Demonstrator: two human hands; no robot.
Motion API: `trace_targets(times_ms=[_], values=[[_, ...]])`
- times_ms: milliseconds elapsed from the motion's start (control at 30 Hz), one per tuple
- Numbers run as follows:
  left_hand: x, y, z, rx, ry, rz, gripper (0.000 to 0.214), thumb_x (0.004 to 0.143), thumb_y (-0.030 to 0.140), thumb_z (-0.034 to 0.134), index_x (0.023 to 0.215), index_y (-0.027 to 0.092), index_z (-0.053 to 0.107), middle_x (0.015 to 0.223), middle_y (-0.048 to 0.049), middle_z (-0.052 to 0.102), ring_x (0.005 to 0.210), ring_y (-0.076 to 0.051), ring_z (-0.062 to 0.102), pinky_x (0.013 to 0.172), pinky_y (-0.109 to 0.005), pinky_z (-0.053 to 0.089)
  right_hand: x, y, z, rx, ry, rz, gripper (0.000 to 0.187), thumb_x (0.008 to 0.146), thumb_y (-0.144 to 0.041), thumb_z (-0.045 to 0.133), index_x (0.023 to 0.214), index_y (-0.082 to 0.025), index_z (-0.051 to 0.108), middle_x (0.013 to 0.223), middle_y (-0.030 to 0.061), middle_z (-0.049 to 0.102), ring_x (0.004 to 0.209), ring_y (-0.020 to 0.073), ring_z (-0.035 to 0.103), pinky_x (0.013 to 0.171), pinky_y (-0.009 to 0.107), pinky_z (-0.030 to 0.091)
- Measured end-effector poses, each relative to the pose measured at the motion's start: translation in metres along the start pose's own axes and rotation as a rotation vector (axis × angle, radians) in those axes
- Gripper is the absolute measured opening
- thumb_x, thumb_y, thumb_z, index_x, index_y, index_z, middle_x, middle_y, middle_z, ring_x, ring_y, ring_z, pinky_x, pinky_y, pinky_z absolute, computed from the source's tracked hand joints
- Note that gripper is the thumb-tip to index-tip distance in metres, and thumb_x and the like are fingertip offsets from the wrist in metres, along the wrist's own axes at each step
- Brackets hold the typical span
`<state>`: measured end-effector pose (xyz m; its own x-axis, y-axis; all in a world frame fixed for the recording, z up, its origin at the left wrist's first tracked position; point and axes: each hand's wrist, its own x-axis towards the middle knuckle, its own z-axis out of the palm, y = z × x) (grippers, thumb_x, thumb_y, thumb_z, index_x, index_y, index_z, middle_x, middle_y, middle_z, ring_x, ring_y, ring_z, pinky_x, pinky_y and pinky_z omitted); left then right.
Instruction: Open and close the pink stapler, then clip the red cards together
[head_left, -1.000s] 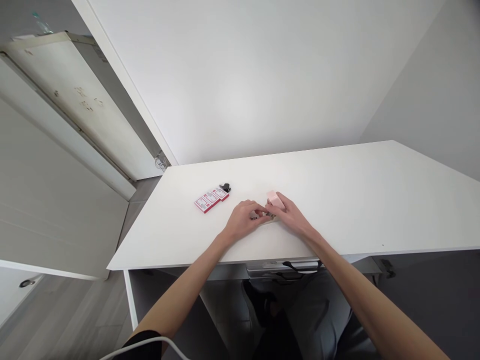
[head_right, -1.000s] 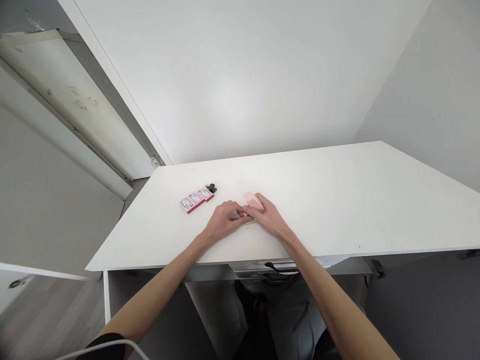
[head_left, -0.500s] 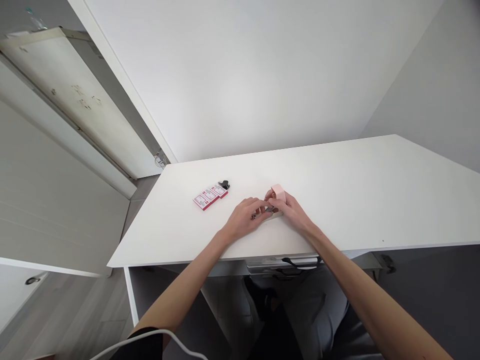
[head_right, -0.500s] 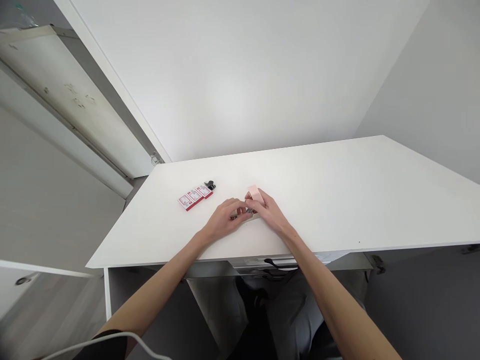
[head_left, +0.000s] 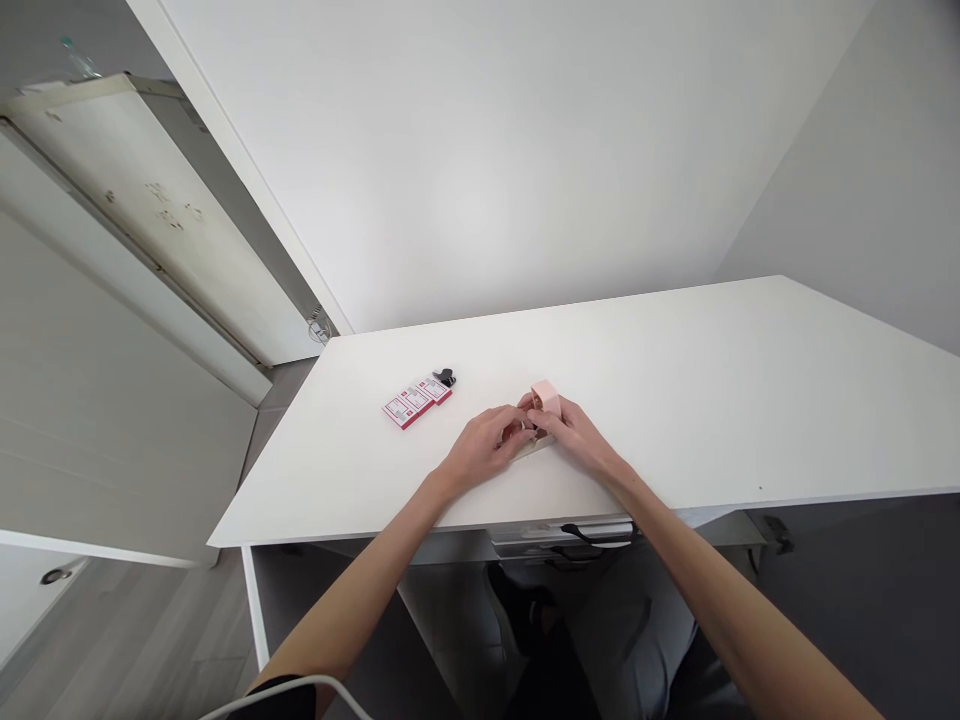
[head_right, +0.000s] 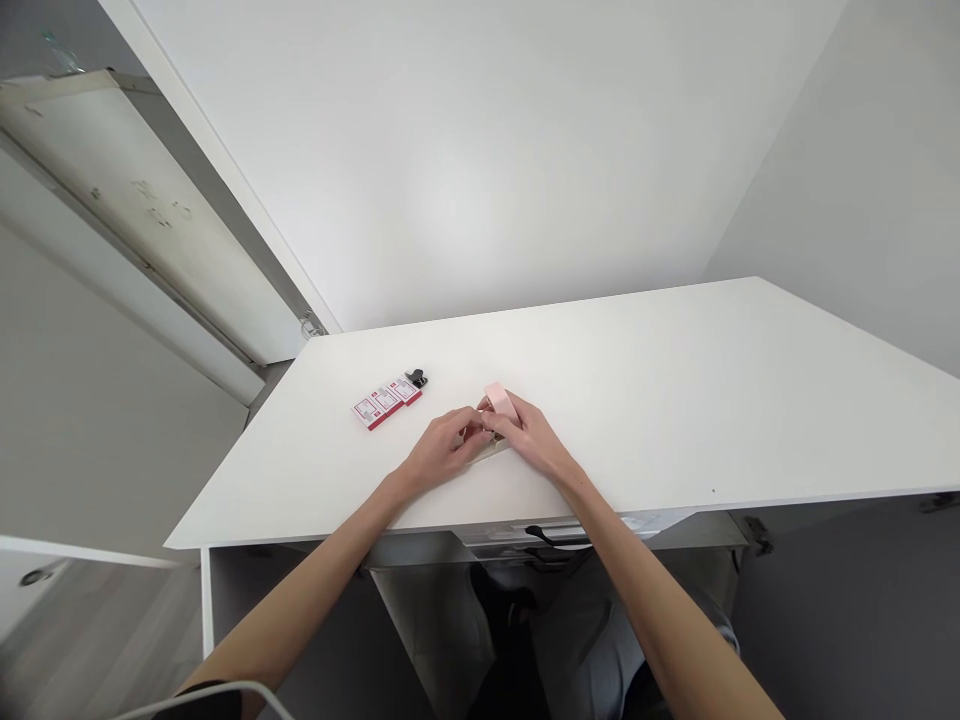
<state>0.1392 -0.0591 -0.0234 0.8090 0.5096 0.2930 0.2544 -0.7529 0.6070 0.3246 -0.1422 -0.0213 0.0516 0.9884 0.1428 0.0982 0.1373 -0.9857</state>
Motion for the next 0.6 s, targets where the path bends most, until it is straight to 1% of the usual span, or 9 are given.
trace_targets(times_ms=[133,267,400,500,600], values=[[0.000,-0.001,0.000,-0.027,-0.007,0.014,0.020,0.106,0.036,0.051,0.106,0.023,0.067,0.090,-0.0012,0.068,0.073,-0.015,0.055,0.072,-0.029,0.043,0.000,0.002,-0.001,0.009,-0.011,0.007,0.030,0.094,-0.049,0.059,0.107,-0.024,0.068,0.103,0.0048,0.074,0.099,0.0272,0.068,0.091,0.040,0.052],[0.002,-0.001,-0.002,-0.041,-0.011,0.036,0.019,0.105,0.034,0.052,0.105,0.022,0.067,0.090,-0.0014,0.065,0.073,-0.014,0.053,0.072,-0.028,0.042,0.000,0.004,-0.001,0.010,-0.002,0.004,0.033,0.093,-0.049,0.059,0.114,-0.025,0.069,0.104,0.0042,0.075,0.097,0.0262,0.068,0.088,0.039,0.052],[0.005,-0.001,-0.004,-0.071,-0.031,0.051,0.021,0.106,0.036,0.051,0.103,0.022,0.066,0.095,-0.0021,0.065,0.073,-0.013,0.053,0.072,-0.028,0.042,0.001,0.002,-0.002,0.003,0.014,0.007,0.035,0.091,-0.051,0.060,0.110,-0.024,0.069,0.108,0.0056,0.075,0.098,0.0262,0.068,0.086,0.038,0.052],[0.008,0.000,-0.003,-0.098,-0.045,0.032,0.023,0.106,0.038,0.051,0.101,0.021,0.065,0.091,-0.0018,0.065,0.071,-0.013,0.052,0.070,-0.028,0.042,0.000,0.000,-0.002,0.003,0.018,0.018,0.036,0.091,-0.053,0.059,0.109,-0.023,0.068,0.108,0.0062,0.074,0.099,0.0267,0.068,0.085,0.038,0.053],[0.012,-0.001,-0.002,-0.118,-0.035,0.026,0.023,0.106,0.039,0.051,0.104,0.021,0.065,0.086,-0.0011,0.063,0.071,-0.014,0.052,0.070,-0.028,0.042,0.000,-0.001,-0.002,0.014,0.021,0.007,0.035,0.094,-0.051,0.057,0.112,-0.023,0.067,0.109,0.0058,0.073,0.099,0.0258,0.066,0.087,0.037,0.052]])
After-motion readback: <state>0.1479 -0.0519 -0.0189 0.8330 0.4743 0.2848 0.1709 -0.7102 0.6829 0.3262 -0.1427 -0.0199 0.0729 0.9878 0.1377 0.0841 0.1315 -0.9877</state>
